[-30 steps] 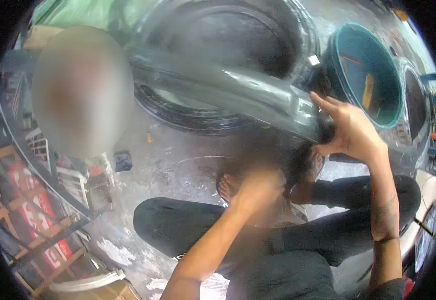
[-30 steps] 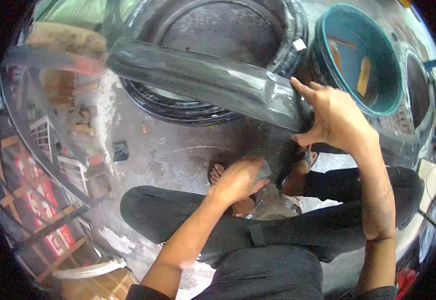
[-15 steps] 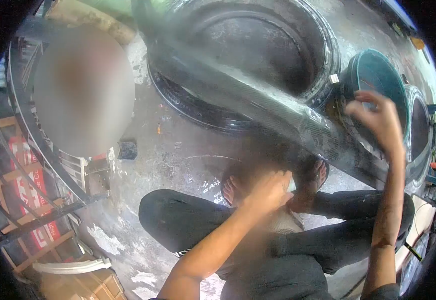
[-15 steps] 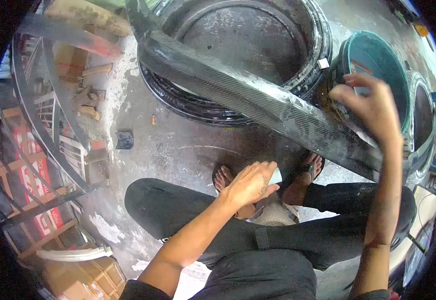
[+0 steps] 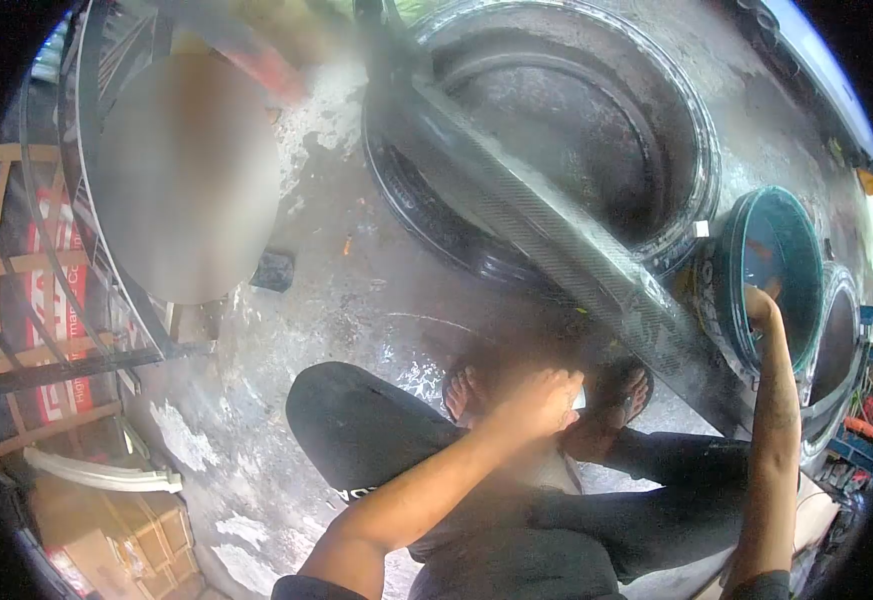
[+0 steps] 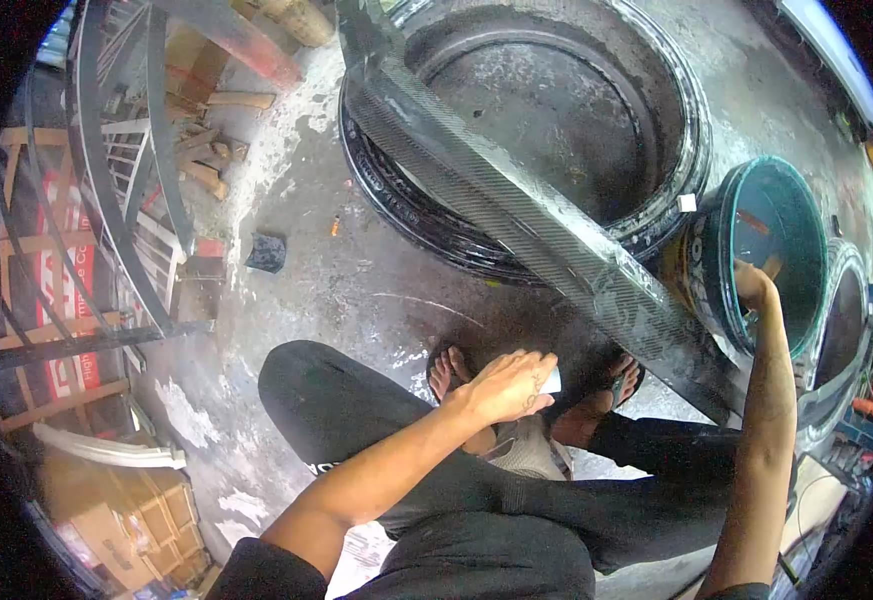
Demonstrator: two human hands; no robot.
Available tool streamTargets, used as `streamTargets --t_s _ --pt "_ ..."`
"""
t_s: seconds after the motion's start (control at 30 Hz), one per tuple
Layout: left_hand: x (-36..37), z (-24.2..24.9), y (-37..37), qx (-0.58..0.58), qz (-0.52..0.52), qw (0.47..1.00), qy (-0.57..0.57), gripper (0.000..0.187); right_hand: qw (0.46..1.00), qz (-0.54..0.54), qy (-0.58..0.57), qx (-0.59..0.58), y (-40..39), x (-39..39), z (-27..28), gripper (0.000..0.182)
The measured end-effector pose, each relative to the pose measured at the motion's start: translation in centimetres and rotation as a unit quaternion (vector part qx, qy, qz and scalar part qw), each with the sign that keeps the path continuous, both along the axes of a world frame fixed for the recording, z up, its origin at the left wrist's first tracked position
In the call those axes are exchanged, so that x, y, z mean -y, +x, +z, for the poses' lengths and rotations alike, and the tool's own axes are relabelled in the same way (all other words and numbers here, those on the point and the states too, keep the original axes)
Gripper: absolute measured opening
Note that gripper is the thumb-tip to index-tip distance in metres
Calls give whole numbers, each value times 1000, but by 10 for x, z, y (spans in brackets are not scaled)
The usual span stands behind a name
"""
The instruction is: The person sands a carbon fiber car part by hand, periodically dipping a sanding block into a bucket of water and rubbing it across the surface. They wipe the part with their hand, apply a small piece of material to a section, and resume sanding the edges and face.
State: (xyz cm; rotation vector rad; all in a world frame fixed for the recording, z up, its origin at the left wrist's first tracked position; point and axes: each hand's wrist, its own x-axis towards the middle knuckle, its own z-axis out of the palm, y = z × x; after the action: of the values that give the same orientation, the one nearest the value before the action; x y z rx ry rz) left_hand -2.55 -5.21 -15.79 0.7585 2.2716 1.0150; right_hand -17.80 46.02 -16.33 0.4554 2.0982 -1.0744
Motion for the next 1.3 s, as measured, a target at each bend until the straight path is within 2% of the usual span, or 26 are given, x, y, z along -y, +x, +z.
streamTargets --t_s 0.03,0.07,0.13,0.17,0.27,0.3,0.37,0.43,0.5,0.57,0.6,0.63,0.7,0.77,0.83,0.87,0.9,0.93,0.97,1.03,1.07,1.2,1.3 --pt "-1 1 0 0 -2 1000 3 51 989 45 138 -34 1 -18 -16 40" --pt "-1 3 -3 9 -15 1000 -7 51 955 87 274 -68 3 -34 -31 39" --pt "-5 8 -11 38 -45 998 -32 51 897 117 416 -95 13 -67 -61 38" --pt "-7 15 -14 51 -47 997 -42 51 898 99 395 -168 20 -82 -75 37" --pt "-12 29 -19 51 -52 997 -40 50 954 -39 267 -134 11 -37 13 38" --pt "-13 39 -24 64 -66 995 -41 48 942 -110 228 -220 13 -42 16 40" --pt "-15 37 -23 32 -63 997 6 48 935 -205 23 -288 17 -21 70 41" --pt "-18 32 -19 17 -32 994 99 50 868 -386 -8 -313 24 44 143 43" --pt "-20 47 -25 69 5 986 151 57 873 -318 -145 -340 35 50 170 44" --pt "-26 59 -32 90 66 976 184 67 872 -310 -108 -364 50 124 197 43" --pt "-28 63 -35 71 105 966 224 68 897 -284 -52 -334 63 153 202 42" --pt "-27 75 -38 121 143 961 203 64 918 -256 0 -301 76 180 205 41" --pt "-25 65 -41 90 213 938 258 56 909 -331 -120 -222 90 227 190 38" --pt "-18 75 -42 129 302 914 236 51 861 -383 -299 -147 101 265 173 40" --pt "-6 59 -43 113 316 917 214 48 850 -349 -379 -106 110 285 158 44" --pt "-1 57 -42 121 310 908 254 47 875 -301 -367 -91 109 281 135 44" --pt "3 54 -42 129 302 897 297 47 874 -298 -374 -88 112 287 141 44" --pt "5 53 -43 238 310 837 384 47 919 -249 -298 -71 117 294 156 53" --pt "5 51 -39 236 314 836 383 47 916 -250 -307 -67 119 300 153 50" --pt "0 78 -34 284 321 782 452 47 910 -252 -324 -60 124 313 147 43" --pt "4 82 -34 182 301 862 366 47 925 -234 -294 -60 125 312 139 46" --pt "8 93 -36 175 337 856 350 50 938 -221 -252 -91 134 318 154 45" --pt "7 91 -39 173 362 846 349 51 965 -116 -222 -73 126 301 148 80"
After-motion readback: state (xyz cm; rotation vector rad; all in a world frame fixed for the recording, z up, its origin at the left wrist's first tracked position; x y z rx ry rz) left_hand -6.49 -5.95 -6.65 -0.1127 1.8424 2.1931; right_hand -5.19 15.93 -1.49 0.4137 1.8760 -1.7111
